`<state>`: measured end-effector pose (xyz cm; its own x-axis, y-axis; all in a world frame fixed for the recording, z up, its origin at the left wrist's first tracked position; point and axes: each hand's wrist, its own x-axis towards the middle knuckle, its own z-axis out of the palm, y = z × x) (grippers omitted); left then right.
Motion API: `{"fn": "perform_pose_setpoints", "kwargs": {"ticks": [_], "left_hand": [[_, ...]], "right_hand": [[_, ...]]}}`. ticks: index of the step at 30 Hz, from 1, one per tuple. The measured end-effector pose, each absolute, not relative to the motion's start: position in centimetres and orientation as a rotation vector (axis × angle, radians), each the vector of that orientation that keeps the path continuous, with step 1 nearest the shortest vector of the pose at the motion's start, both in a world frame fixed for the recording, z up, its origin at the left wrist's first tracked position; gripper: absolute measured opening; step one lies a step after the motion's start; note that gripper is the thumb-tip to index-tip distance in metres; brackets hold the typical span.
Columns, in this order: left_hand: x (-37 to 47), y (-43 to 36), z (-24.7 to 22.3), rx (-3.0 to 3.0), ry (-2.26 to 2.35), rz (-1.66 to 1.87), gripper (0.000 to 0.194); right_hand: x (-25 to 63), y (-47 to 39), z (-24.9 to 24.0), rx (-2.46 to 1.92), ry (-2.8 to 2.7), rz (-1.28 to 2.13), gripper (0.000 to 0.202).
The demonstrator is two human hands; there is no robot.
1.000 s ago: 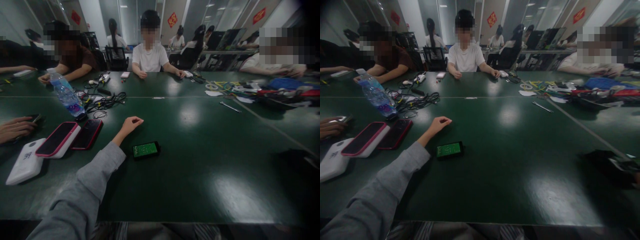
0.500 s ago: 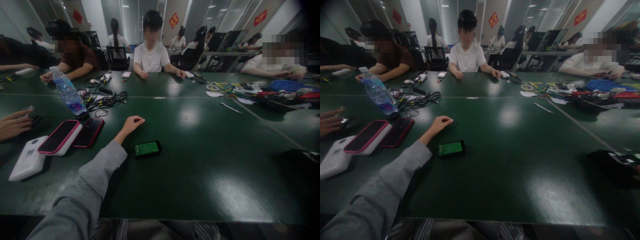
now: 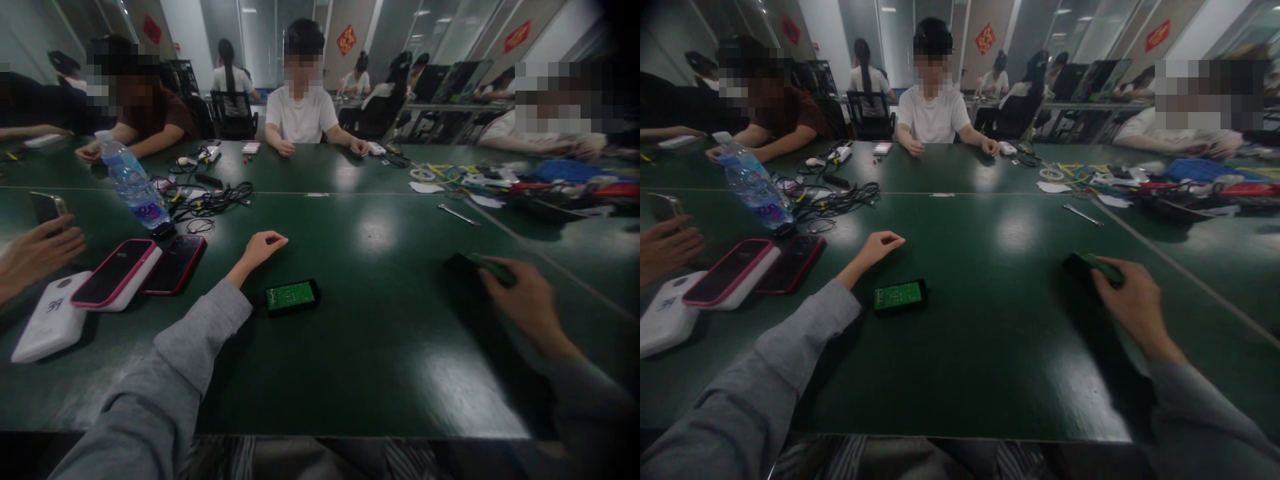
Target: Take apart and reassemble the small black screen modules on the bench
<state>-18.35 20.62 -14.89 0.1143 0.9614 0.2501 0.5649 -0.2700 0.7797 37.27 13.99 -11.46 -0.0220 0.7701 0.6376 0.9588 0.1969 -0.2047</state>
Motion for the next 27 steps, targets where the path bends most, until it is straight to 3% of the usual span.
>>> {"fn": "perform_pose_setpoints", "kwargs": {"ticks": [5,11,18,27], "left_hand": [[-18.5,20.7,-14.9,1.873,1.482,1.024,0.034],[-18.2,21.2,-15.3,1.72,1.423,1.228,0.038],[-18.2,21.4,-15.3,1.727,1.464,1.189,0.038],[-18.3,21.2,-15.1,1.759,1.462,1.123,0.039]], "right_hand": [[22.7,19.6,-12.4,-1.173,-2.059,0.027,0.027],[8.6,19.6,-12.3,-0.903,-2.123,0.29,0.026],[8.1,19.6,-12.9,-0.843,-2.087,0.316,0.048],[8.0,20.4,-13.5,-0.899,-1.961,0.487,0.04]]}}
